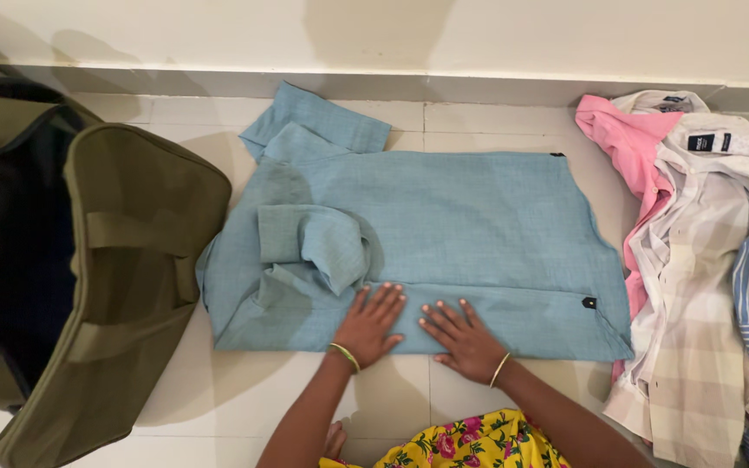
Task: The person folds a light blue button-down shirt by flattening it on the floor, buttoning the cuffs, folding the sleeves inward, and then folding the body of the shirt into a square.
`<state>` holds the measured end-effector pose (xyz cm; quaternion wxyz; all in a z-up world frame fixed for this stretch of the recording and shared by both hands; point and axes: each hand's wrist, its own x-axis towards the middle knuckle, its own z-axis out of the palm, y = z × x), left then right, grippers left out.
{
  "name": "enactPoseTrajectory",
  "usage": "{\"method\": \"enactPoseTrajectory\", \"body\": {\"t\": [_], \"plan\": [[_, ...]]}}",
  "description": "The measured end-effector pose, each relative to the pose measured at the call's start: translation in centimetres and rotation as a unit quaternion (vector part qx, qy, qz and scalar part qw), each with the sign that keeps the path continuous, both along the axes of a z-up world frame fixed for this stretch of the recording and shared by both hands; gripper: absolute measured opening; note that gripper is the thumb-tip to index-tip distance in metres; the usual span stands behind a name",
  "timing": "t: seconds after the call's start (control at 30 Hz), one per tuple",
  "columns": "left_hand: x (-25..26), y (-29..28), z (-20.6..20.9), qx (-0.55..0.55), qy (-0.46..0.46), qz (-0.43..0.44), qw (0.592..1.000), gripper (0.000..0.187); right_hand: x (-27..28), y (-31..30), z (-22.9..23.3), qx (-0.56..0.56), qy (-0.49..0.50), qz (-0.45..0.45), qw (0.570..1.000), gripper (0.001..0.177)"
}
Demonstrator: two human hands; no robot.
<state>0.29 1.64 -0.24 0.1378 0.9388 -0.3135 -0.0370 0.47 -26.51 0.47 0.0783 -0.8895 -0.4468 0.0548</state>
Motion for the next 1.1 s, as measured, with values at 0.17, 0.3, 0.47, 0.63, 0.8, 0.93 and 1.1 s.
{"method": "enactPoseTrajectory", "body": {"t": [0.17, 0.3, 0.47, 0.63, 0.8, 0.93, 1.1], "plan": [[0.1, 2.0, -0.1, -0.012, 0.012, 0.017, 1.000, 0.077, 2.0, -5.5, -1.3, -0.027, -0.036, -0.046, 0.998, 0.077], [0.2, 2.0, 0.0, -0.009, 0.013, 0.010, 1.000, 0.077, 2.7, -12.0, -2.3, -0.028, -0.086, -0.130, 0.987, 0.081], [0.5, 1.7, 0.1, -0.012, -0.010, 0.017, 1.000, 0.072, 3.1, -18.6, -1.6, -0.007, -0.070, -0.334, 0.940, 0.073], [1.7, 0.4, -0.4, 0.017, -0.113, 0.113, 0.987, 0.055, 3.1, -21.1, -1.5, 0.114, -0.045, -0.477, 0.870, 0.034], [4.1, 0.7, -0.1, -0.023, -0.073, 0.142, 0.987, 0.029, 4.8, -22.4, -0.6, 0.156, -0.040, -0.455, 0.876, 0.015], [5.0, 0.9, 0.2, -0.012, -0.082, 0.136, 0.987, 0.014, 6.4, -22.7, 0.7, 0.163, -0.064, -0.433, 0.884, 0.014], [5.7, 0.3, 0.0, -0.018, -0.098, 0.163, 0.982, 0.015, 7.3, -21.4, 0.6, 0.116, -0.080, -0.467, 0.873, 0.011]]}}
